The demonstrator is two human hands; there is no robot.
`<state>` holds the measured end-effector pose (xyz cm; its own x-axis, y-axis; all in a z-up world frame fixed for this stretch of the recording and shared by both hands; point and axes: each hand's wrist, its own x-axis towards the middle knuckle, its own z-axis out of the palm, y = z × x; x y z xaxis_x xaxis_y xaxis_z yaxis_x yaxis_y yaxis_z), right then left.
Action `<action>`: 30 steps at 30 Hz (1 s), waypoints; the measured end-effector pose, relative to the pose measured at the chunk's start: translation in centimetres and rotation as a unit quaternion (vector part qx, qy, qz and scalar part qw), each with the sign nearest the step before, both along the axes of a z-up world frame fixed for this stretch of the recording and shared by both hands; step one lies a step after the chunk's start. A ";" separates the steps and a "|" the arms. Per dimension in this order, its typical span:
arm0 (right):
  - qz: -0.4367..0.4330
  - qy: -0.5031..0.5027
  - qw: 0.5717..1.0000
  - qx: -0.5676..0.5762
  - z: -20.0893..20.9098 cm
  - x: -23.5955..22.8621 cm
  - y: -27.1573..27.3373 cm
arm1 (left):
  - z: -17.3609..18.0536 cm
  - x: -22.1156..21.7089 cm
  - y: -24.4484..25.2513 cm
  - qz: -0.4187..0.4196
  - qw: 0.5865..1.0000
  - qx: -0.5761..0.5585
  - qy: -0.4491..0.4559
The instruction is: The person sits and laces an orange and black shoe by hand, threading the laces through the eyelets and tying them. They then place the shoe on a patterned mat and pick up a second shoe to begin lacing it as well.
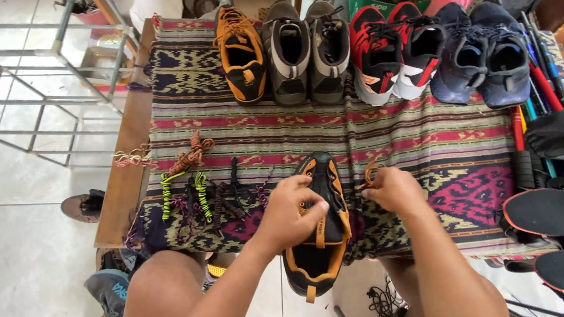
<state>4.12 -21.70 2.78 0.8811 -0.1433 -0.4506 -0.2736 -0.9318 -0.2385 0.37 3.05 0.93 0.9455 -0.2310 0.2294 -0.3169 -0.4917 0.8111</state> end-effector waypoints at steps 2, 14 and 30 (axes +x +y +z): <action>0.014 -0.011 0.999 -0.038 -4.9 0.7 -1.5 | -0.2 0.4 0.2 0.005 0.999 -0.035 0.021; -0.065 -0.187 0.934 0.299 1.2 -1.3 3.8 | 3.4 0.0 0.7 0.002 0.988 -0.154 -0.003; 0.091 -0.459 0.768 0.436 6.1 -8.1 9.5 | 5.6 -4.8 1.4 0.030 0.965 -0.255 0.052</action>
